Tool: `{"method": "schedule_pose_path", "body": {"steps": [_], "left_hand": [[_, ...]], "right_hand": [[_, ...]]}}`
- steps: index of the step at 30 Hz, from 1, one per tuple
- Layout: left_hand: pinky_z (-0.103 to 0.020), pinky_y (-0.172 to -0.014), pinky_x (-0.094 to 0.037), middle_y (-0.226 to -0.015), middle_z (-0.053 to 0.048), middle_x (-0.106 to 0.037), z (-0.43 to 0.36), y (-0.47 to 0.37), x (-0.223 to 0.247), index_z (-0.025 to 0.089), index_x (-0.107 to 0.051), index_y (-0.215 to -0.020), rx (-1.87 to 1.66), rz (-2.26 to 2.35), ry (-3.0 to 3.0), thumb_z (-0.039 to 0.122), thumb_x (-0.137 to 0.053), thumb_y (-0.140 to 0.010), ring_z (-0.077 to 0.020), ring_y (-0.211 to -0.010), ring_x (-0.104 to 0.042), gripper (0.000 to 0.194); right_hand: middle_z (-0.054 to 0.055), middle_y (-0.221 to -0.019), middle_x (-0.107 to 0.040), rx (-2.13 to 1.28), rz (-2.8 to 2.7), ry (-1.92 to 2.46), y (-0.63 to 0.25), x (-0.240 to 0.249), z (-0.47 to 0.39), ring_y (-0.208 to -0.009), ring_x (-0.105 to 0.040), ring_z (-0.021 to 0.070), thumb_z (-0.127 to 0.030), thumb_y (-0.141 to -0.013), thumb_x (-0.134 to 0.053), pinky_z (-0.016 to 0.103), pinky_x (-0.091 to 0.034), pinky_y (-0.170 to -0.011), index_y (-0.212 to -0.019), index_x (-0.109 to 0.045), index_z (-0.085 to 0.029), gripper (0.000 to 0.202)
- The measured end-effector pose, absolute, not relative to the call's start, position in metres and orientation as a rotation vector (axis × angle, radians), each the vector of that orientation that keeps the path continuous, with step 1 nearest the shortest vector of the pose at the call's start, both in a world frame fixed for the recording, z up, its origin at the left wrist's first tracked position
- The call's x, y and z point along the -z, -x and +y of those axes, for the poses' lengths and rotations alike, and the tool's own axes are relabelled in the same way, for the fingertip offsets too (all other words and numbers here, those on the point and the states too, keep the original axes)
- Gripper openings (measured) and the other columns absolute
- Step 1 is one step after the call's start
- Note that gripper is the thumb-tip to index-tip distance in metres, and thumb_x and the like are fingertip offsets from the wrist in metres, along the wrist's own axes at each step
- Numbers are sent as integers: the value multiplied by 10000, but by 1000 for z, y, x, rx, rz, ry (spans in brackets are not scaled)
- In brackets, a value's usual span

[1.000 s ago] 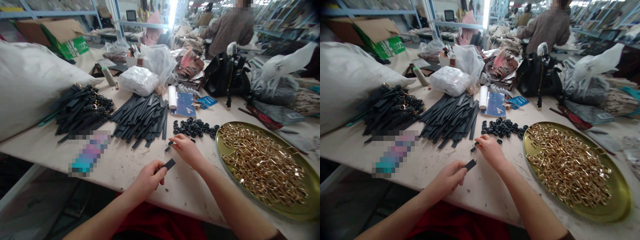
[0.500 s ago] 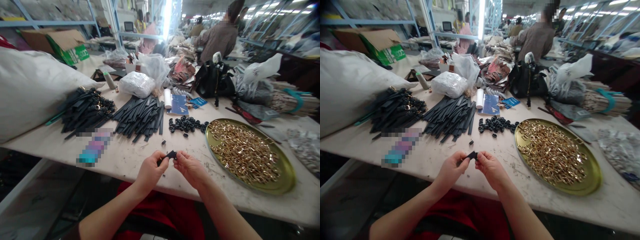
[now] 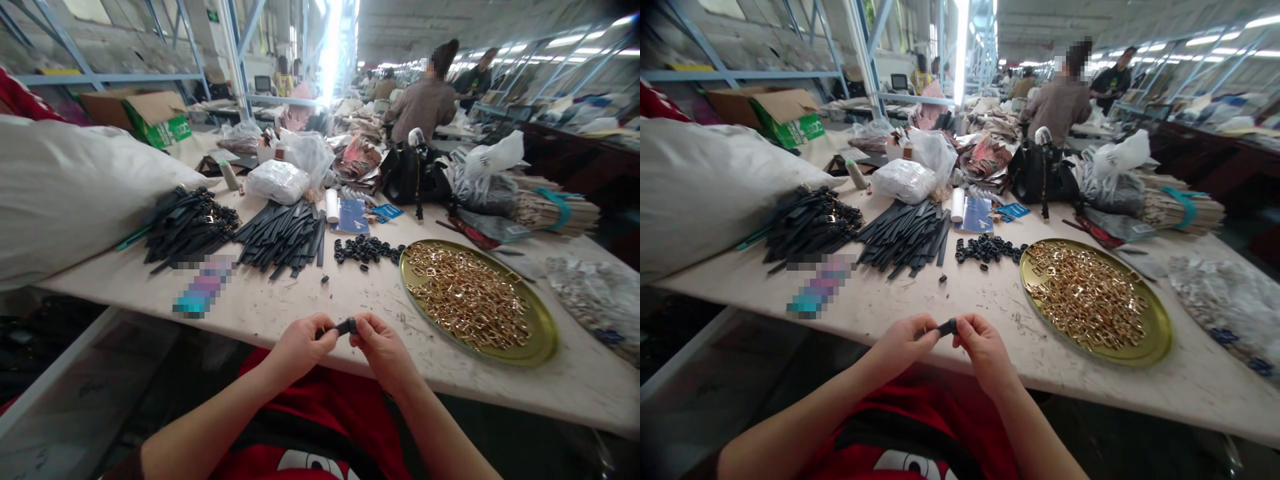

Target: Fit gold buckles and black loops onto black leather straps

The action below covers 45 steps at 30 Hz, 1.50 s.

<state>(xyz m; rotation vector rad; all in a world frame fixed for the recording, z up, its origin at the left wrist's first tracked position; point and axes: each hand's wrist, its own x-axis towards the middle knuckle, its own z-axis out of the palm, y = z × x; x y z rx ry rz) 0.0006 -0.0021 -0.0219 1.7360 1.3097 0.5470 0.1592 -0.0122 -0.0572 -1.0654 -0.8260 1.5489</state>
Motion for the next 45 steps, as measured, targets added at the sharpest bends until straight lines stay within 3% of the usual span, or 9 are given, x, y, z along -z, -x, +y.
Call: {"method": "schedule_pose_path", "body": {"steps": [11,14,18,26,29,32,36,41,45], "left_hand": [[-216,-527,-284,-567,52,-471,10,-4,38,185,-580,-705,-489,1308,-1786,309,-429,-801,-96,-557,-427,218],[-213,-575,-332,-650,46,-528,15,-4,40,195,-551,-871,-527,1208,-1697,261,-407,-816,-100,-607,-469,167],[-225,-651,-380,-735,31,-573,22,-1,44,195,-417,-1110,-528,1106,-1588,153,-381,-797,-107,-677,-521,317],[-235,-640,-393,-707,22,-597,39,-3,55,176,-417,-1071,-500,1138,-1485,181,-368,-818,-113,-668,-547,258],[-245,-689,-404,-714,17,-609,42,-3,53,175,-415,-1075,-497,1149,-1485,184,-374,-816,-120,-705,-564,262],[-235,-641,-402,-710,19,-623,41,0,51,187,-406,-1093,-463,1181,-1518,219,-419,-807,-118,-651,-551,289],[-227,-622,-405,-749,5,-636,34,1,49,198,-423,-1092,-462,1252,-1589,291,-499,-780,-133,-686,-569,335],[-252,-634,-413,-771,-15,-641,20,0,42,192,-509,-961,-418,1380,-1747,389,-533,-754,-165,-715,-576,287],[-261,-641,-403,-784,-19,-652,5,0,33,192,-591,-815,-370,1376,-1800,402,-521,-755,-173,-729,-572,229]], "right_hand": [[-21,-677,-589,-1663,-804,1135,-156,70,-5,-548,-479,77,-349,-678,-681,242,-371,-579,-812,-644,-184,215],[-25,-679,-585,-1622,-748,1142,-158,72,3,-561,-472,84,-333,-660,-695,245,-375,-585,-805,-640,-191,211],[-26,-668,-574,-1661,-657,1143,-159,74,12,-556,-465,86,-340,-647,-699,243,-375,-574,-746,-616,-186,202],[-27,-590,-552,-1543,-998,1312,-155,69,22,-614,-501,133,-392,-688,-644,278,-381,-625,-705,-583,-190,211],[-11,-613,-579,-1591,-893,1225,-157,74,23,-618,-517,142,-444,-734,-583,291,-393,-638,-773,-601,-193,255],[13,-642,-597,-1708,-680,1066,-159,78,20,-599,-518,134,-502,-777,-500,285,-408,-617,-769,-615,-178,344],[-38,-651,-556,-1879,-520,1076,-157,75,9,-533,-448,72,-368,-691,-670,207,-361,-537,-821,-606,-202,221],[-34,-616,-516,-2094,-506,935,-153,67,-11,-529,-415,71,-403,-678,-672,199,-333,-513,-767,-603,-170,259],[-38,-583,-487,-2019,-593,959,-154,62,-26,-532,-402,88,-421,-657,-679,220,-328,-518,-664,-538,-178,281]]}}
